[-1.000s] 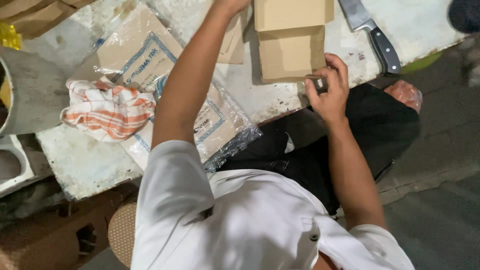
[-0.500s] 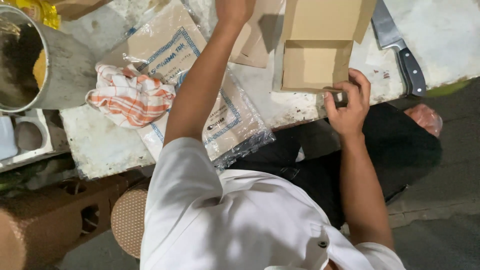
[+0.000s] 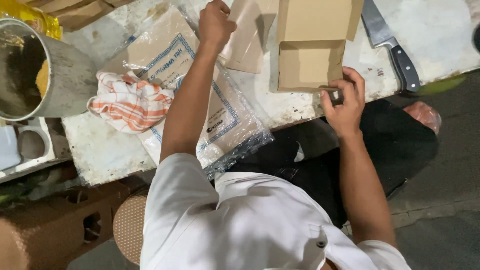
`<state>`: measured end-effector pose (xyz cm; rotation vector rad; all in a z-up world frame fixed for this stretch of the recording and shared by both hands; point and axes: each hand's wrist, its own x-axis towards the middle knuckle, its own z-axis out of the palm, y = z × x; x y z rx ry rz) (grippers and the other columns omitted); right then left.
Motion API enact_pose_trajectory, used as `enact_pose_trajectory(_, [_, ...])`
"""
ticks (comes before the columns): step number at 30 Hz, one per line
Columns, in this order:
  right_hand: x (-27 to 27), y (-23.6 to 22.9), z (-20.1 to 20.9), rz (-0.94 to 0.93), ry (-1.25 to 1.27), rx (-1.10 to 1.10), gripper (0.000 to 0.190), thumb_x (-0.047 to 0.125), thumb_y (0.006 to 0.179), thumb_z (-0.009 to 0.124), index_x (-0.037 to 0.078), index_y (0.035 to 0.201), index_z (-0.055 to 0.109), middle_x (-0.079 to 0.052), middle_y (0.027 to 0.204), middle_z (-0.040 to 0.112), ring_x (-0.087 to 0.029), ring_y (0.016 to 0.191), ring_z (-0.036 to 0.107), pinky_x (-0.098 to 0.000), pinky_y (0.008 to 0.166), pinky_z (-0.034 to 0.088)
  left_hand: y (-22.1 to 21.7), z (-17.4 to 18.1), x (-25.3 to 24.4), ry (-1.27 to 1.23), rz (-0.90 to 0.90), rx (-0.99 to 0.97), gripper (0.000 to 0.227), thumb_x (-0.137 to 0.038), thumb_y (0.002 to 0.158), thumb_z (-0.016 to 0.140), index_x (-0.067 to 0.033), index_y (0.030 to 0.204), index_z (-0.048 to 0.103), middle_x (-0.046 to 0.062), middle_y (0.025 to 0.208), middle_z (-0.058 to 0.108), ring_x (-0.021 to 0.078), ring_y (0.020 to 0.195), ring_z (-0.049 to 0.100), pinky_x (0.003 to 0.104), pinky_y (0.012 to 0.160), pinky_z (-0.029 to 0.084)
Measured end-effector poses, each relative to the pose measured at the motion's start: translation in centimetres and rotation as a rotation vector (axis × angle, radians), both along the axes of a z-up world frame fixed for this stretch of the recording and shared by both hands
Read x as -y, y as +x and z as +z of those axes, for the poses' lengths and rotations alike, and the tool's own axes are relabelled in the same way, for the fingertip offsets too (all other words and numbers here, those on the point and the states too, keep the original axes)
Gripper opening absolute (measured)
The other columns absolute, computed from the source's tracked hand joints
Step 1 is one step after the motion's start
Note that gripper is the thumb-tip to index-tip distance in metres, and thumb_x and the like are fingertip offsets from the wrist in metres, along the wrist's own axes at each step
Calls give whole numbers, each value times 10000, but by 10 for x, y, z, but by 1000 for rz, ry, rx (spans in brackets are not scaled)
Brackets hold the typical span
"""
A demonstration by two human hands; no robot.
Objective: The person cuts a rectangular piece of cardboard with a knife, folds it, and places it inside a small cardboard box. They repeat this process with several boxes, stacking the finished ones on the left.
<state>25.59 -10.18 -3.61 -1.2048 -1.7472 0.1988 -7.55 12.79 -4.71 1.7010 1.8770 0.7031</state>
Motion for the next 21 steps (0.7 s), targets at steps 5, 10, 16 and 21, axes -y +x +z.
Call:
enact_pose_trajectory(5, [0, 2, -2, 4, -20, -8, 184, 18, 929, 683, -63, 1077, 609, -235, 1308, 450, -414, 1218, 526, -521, 1027, 490, -16, 49, 13, 300, -110, 134, 180, 27, 768, 630, -114, 705, 722, -12, 680, 723, 115, 604, 635, 300, 519, 485])
enact_pose_trajectory(10, [-1, 4, -4, 19, -23, -11, 182, 15, 932, 672, -65, 1087, 618, -220, 1304, 440, -396, 1262, 495, -515, 1032, 494, -32, 93, 19, 93, -424, 147, 69, -112, 876, 614, -124, 903, 676, 6, 867, 705, 128, 758, 652, 270, 642, 531])
enact_pose_trajectory(16, [-3, 3, -2, 6, -31, -20, 295, 53, 957, 673, -45, 1203, 544, -214, 1273, 461, -400, 1195, 503, -527, 984, 480, 66, 148, 68, -108, -781, 162, 200, -278, 1006, 588, -134, 1140, 621, 29, 1092, 684, 144, 943, 673, 233, 790, 584])
enact_pose_trajectory(21, [2, 0, -14, 45, -99, -311, 645, -4, 951, 697, 32, 1396, 231, -231, 1365, 394, -367, 1289, 476, -443, 1071, 452, 129, 70, 73, 311, -876, -154, 73, -122, 915, 662, -75, 860, 671, 77, 839, 703, 285, 778, 645, 413, 719, 465])
